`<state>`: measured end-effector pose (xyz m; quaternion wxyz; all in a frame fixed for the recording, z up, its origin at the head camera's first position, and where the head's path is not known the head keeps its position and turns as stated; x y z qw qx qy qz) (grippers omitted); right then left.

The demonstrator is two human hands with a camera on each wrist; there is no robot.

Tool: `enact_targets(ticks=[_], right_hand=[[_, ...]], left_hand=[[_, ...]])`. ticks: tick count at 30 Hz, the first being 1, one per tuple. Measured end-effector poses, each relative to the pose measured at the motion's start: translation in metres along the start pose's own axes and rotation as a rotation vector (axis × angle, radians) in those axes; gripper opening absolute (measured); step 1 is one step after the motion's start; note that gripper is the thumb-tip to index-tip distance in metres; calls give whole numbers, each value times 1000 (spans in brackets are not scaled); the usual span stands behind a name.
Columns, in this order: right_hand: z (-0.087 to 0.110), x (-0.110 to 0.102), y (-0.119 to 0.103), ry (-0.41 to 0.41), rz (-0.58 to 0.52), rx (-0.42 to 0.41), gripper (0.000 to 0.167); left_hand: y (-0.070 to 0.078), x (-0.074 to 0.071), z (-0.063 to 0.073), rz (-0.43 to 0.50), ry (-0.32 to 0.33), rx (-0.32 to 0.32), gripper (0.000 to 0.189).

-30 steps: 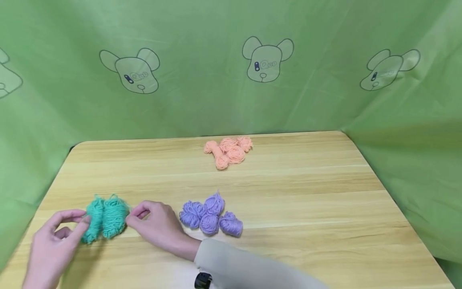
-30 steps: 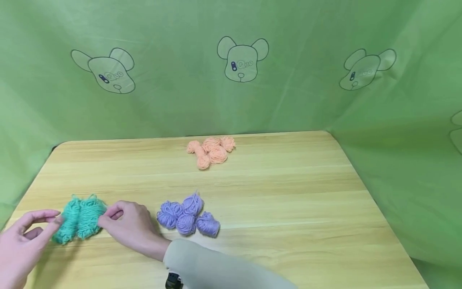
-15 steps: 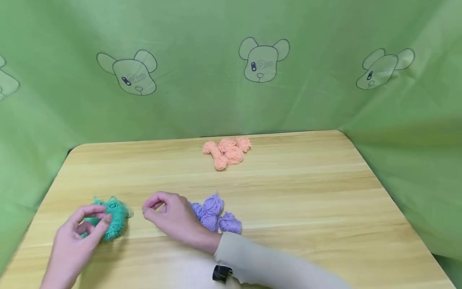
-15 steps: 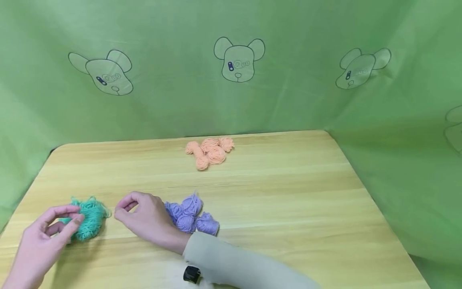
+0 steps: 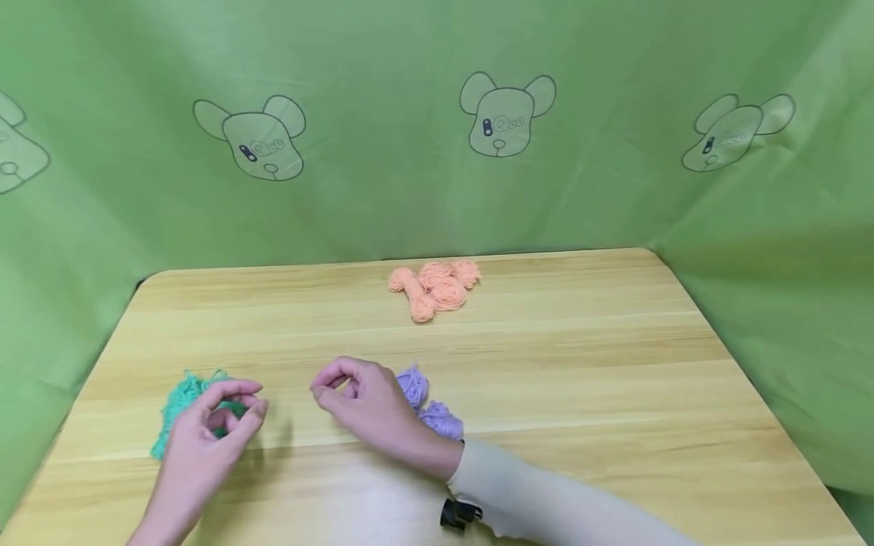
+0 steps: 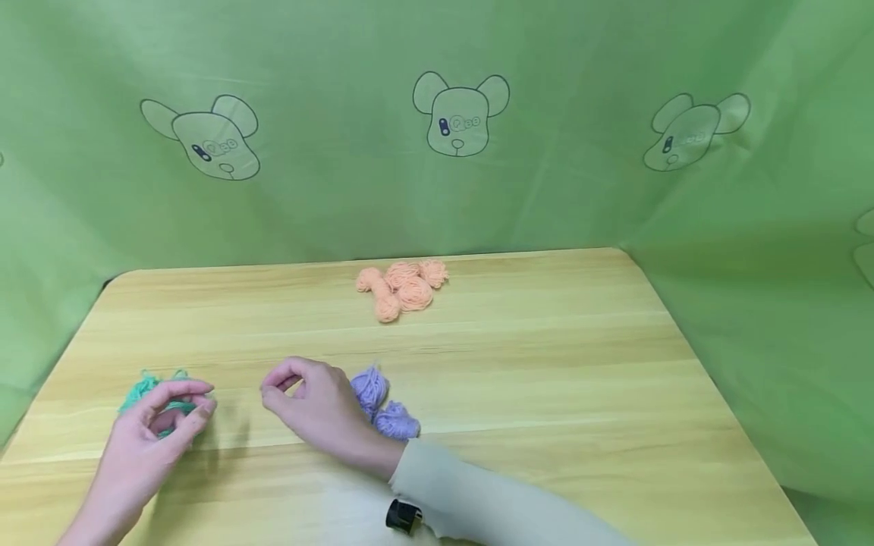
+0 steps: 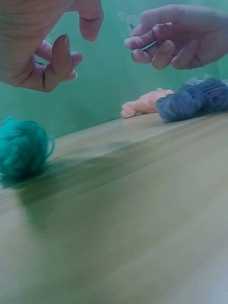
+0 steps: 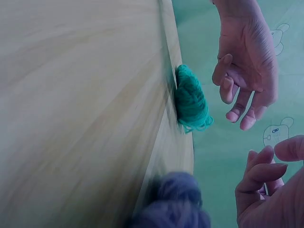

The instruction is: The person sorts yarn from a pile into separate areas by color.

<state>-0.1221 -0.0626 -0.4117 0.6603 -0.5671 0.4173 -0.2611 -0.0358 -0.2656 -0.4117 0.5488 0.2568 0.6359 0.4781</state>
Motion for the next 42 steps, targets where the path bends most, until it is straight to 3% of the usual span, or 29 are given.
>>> enact_targets(ticks=[13,20,30,37,42], right_hand=[[18,-39,5,-11,-35,-36,10],[26,-52,15,11,-13,-37,15],[36,-77,26,74,25,-18,11],[41,-90,32,58,60,-18,13],[45,-101,36,58,91,-1,12]], left_hand=[[20,32,-4,-4,-38,59,28],[23,50,-8,-2,-92,42,31],[27,71,-4,12,-142,23,31],[29,88,3,50,-174,-5,28],[36,99,4,48,-215,13,27]])
Point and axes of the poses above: each hand's wrist, its own z-axis away from the middle knuckle, its own x-axis out of the palm, y = z × x, the point moved 6 cm from there along -z, towards the middle knuckle, and after that the axes turned 2 degrees about -x, right-handed, at the moved point
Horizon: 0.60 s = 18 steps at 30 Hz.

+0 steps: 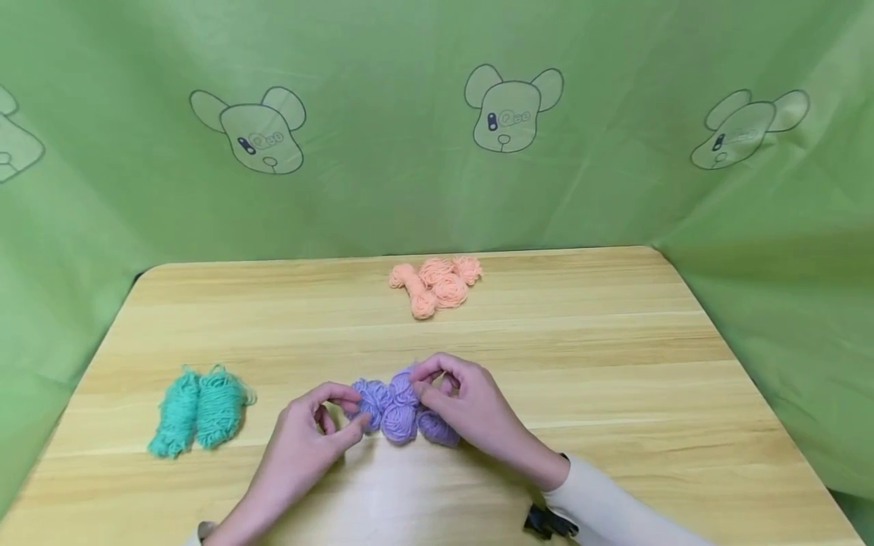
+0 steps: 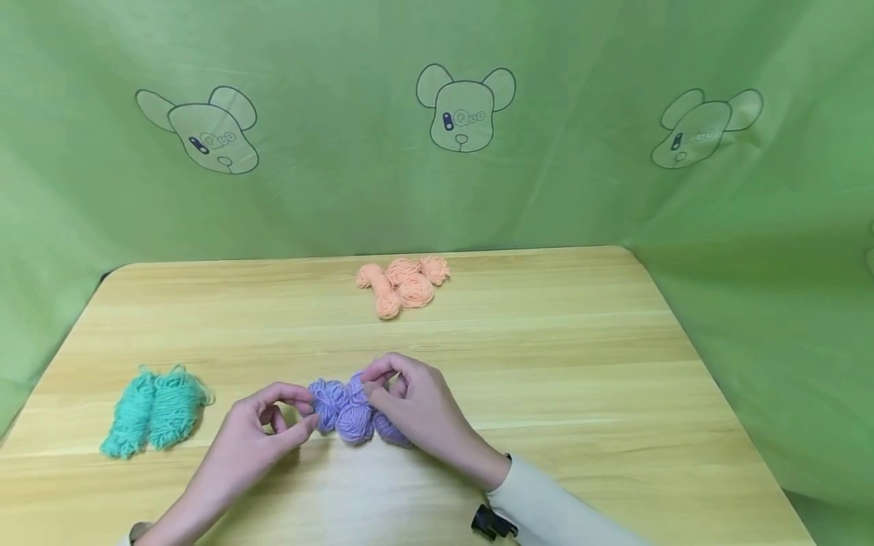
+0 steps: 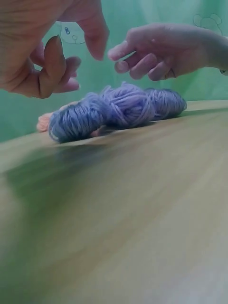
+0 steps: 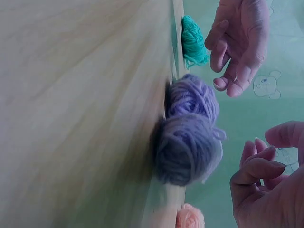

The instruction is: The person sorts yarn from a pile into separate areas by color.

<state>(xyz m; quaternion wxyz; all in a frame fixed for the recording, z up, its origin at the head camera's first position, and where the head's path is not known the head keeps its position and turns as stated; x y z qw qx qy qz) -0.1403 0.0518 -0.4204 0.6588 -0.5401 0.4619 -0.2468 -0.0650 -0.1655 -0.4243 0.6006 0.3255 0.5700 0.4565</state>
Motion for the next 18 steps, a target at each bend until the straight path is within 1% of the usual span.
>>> enact_targets(ticks=[5,10,12,16,18], right_hand=[[5,-5,3,-15,56,2,9],[11,-11,8,-25,115,3,10],[13,-14,10,-33,131,8,13],[17,-17,14,-60,165,13,18],[18,-18,16,-75,185,2,20]], left_hand=[[8,8,1,-51,-20,36,26],[7,18,3,-90,-32,22,28],[6,21,4,-97,-33,29,30],[6,27,5,-116,-24,76,34],[6,29,5,-134,-12,101,36]])
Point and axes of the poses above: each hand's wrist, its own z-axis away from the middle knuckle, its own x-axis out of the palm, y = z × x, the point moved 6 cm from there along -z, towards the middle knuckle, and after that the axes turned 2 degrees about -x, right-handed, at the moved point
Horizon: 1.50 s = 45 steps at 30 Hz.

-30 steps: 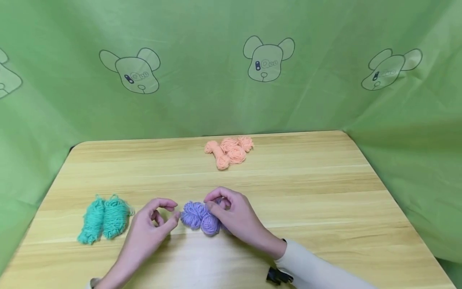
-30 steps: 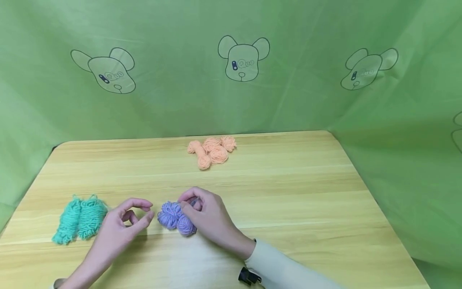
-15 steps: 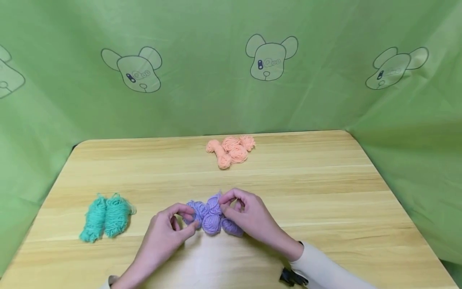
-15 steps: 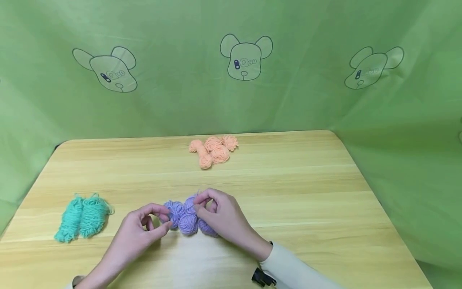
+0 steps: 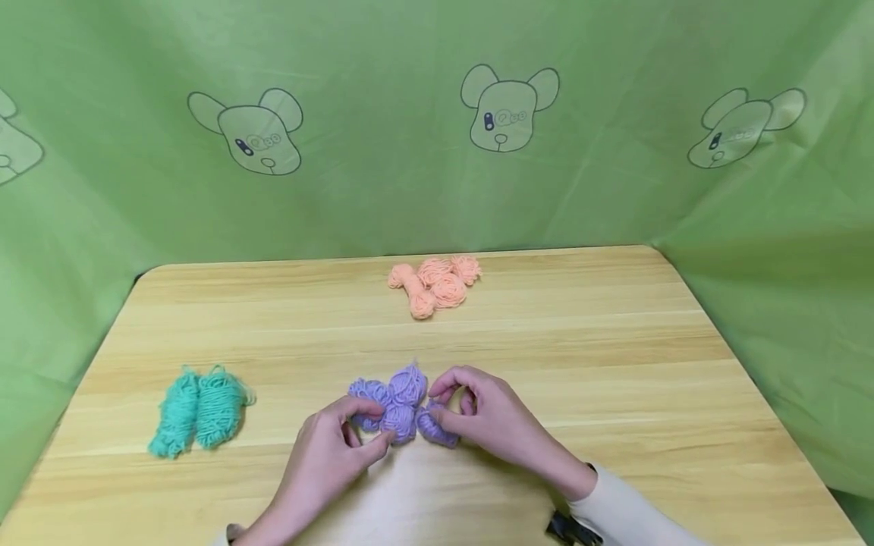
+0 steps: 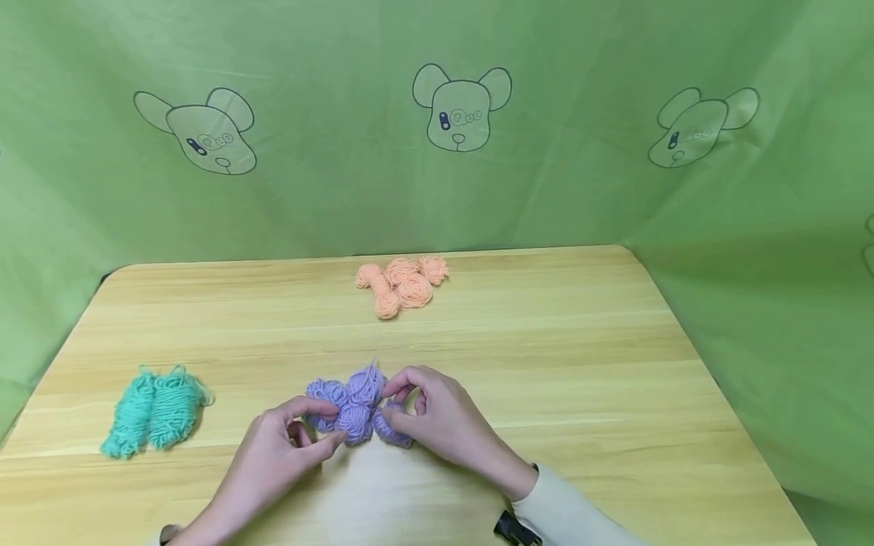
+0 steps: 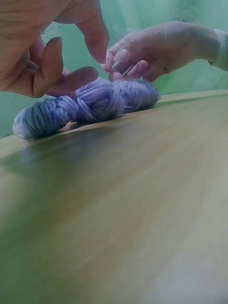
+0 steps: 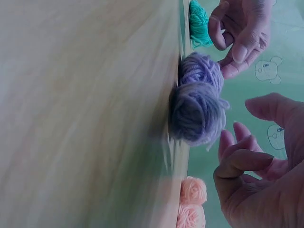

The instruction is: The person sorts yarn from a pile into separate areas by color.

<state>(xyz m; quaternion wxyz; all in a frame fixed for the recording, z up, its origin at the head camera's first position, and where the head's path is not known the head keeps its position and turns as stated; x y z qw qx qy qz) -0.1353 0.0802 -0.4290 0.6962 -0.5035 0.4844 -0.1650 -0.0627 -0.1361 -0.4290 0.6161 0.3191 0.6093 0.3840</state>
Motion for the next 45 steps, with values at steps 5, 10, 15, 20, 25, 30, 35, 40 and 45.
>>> enact_targets(ticks=[5,10,15,20,25,30,35,40,45], right_hand=[[3,1,3,-42,45,-44,25],[7,3,7,-68,68,-54,29],[7,4,11,-93,83,-47,32],[5,6,14,-127,86,-29,34],[4,10,14,-164,76,-11,33],[2,10,16,-153,96,-10,30],[2,8,16,-137,136,-17,31],[4,4,15,-122,144,-6,30],[7,-2,15,-99,121,-1,29]], left_hand=[[2,4,0,-77,40,60,41],[2,8,-2,-147,61,107,45],[2,9,-4,-183,61,136,48],[1,13,-7,-203,37,144,45],[2,18,-11,-216,11,131,42],[2,22,-14,-217,-15,110,37],[2,23,-18,-203,-29,91,32],[3,23,-20,-193,-33,72,28],[4,23,-22,-193,-30,61,26]])
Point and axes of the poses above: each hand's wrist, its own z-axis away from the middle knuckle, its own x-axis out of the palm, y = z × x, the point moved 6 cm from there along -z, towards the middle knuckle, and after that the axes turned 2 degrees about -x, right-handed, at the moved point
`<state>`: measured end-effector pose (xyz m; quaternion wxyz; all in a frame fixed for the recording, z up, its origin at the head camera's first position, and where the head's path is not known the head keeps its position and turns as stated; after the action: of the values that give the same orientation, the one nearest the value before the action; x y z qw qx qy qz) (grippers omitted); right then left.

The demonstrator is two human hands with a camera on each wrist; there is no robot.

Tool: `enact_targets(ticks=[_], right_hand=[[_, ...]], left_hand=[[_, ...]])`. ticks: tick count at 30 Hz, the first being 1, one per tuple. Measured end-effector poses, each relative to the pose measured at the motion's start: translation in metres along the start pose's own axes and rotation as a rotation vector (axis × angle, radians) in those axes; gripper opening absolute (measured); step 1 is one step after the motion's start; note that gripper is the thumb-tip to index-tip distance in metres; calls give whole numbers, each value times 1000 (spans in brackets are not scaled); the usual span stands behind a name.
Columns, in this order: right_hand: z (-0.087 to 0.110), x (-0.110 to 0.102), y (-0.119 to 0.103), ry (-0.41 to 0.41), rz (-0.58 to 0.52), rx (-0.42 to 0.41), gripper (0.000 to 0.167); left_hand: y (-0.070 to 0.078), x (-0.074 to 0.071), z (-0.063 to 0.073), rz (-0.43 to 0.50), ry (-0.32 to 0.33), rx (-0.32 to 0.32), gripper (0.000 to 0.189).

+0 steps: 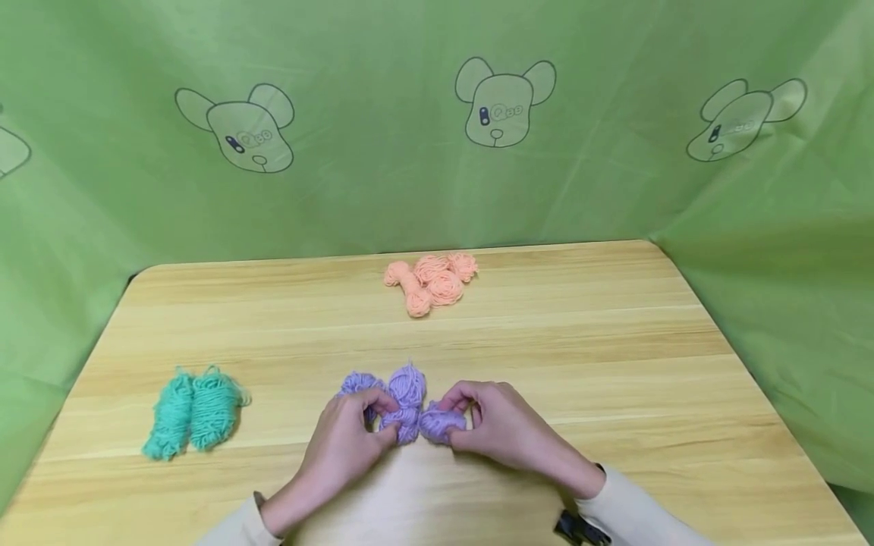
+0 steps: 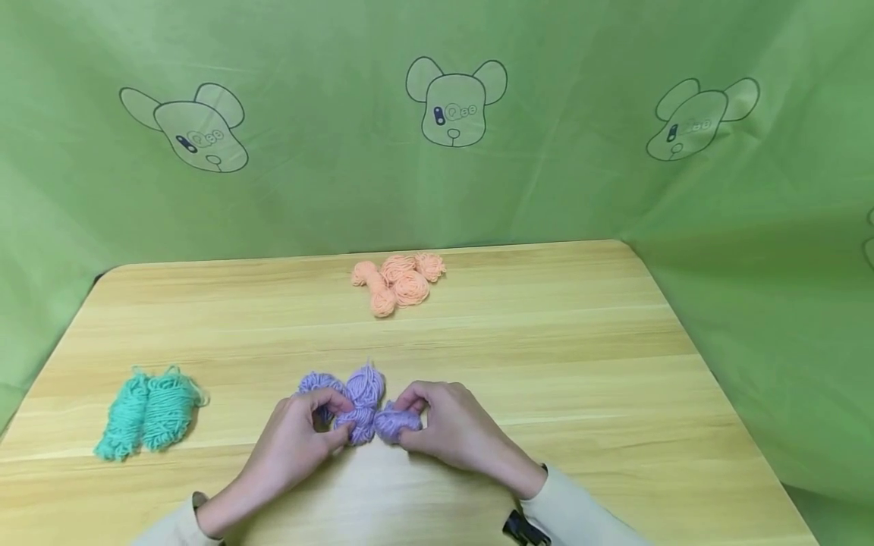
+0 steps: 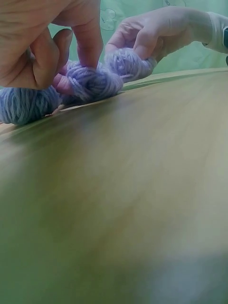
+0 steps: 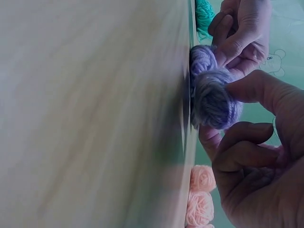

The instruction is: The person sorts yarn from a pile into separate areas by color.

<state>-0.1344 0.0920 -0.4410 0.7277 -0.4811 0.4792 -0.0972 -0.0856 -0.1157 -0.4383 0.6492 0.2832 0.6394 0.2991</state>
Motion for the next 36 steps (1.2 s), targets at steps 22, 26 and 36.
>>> enact_targets(ticks=[22,26,36], right_hand=[[15,-32,10,140,-104,63,26],[20,-40,14,179,-118,66,26],[35,-70,34,285,-103,124,29]], left_hand=[[1,-1,2,46,1,7,24],[1,-1,2,64,-5,19,23],[4,0,2,64,-17,26,23]])
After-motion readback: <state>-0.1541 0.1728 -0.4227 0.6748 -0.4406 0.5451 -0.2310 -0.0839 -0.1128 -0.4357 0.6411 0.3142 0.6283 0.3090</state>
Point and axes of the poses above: each hand's wrist, its own z-axis away from the middle knuckle, its own x-axis out of the palm, y = z × x, the point moved 6 cm from there along -z, towards the middle knuckle, and after that the axes turned 2 degrees about -x, right-handed, at the moved point
